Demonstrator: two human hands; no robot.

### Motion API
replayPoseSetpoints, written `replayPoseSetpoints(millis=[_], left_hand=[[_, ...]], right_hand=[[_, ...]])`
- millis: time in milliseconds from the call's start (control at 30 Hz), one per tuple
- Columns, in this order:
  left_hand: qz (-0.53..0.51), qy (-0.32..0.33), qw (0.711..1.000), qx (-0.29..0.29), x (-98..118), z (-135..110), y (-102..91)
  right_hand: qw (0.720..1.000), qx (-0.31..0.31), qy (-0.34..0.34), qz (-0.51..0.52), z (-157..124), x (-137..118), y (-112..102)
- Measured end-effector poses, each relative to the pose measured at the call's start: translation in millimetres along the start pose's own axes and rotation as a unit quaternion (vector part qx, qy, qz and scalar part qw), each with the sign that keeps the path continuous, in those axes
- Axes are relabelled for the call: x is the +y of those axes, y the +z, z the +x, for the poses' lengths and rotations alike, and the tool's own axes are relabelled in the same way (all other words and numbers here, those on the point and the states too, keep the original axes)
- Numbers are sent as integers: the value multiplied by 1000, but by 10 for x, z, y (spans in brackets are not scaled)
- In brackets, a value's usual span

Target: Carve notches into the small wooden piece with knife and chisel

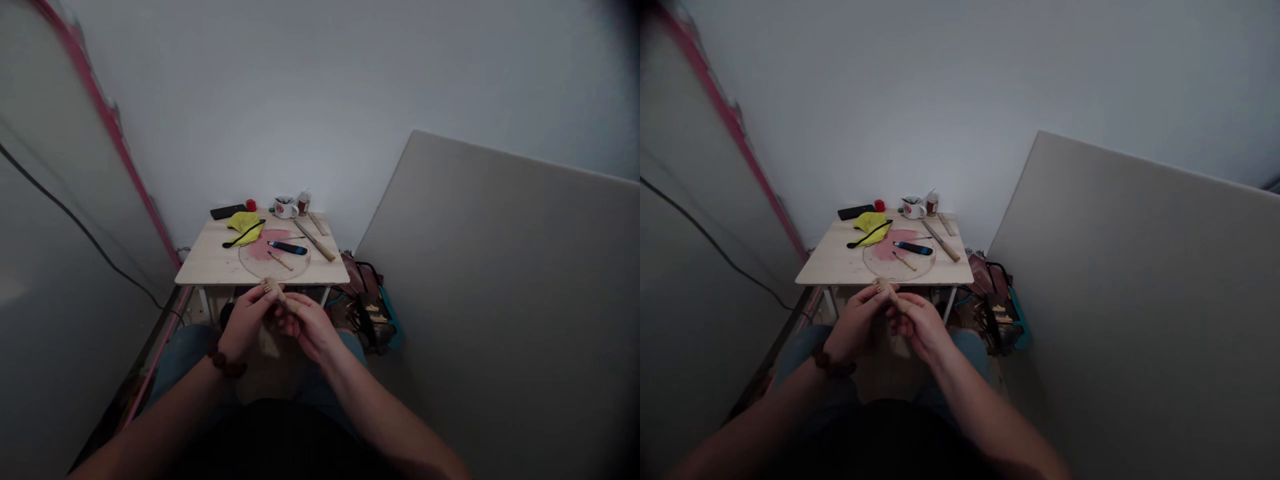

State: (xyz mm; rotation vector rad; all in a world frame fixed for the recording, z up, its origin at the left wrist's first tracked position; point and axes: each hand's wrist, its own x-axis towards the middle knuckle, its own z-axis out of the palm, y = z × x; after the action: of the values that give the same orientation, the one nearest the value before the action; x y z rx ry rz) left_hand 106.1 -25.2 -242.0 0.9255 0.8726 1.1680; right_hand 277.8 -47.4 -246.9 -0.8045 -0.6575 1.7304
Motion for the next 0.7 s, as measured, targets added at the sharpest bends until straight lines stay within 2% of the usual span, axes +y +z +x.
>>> replayPoseSetpoints(millis=[133,233,500,700], left_hand=[[34,-28,999,-27,-6,2,44],[39,-37,998,-37,2,20,87],[8,-39,999,-31,177,130,242],[-24,-24,998,-47,340,167,459]], right_hand=[[999,-12,40,-8,5,206,-85],[998,-16,54,-18,19,207,-150],[999,-13,-27,33,23,-215,-138],[997,-25,-55,37,-78,-350,-21]])
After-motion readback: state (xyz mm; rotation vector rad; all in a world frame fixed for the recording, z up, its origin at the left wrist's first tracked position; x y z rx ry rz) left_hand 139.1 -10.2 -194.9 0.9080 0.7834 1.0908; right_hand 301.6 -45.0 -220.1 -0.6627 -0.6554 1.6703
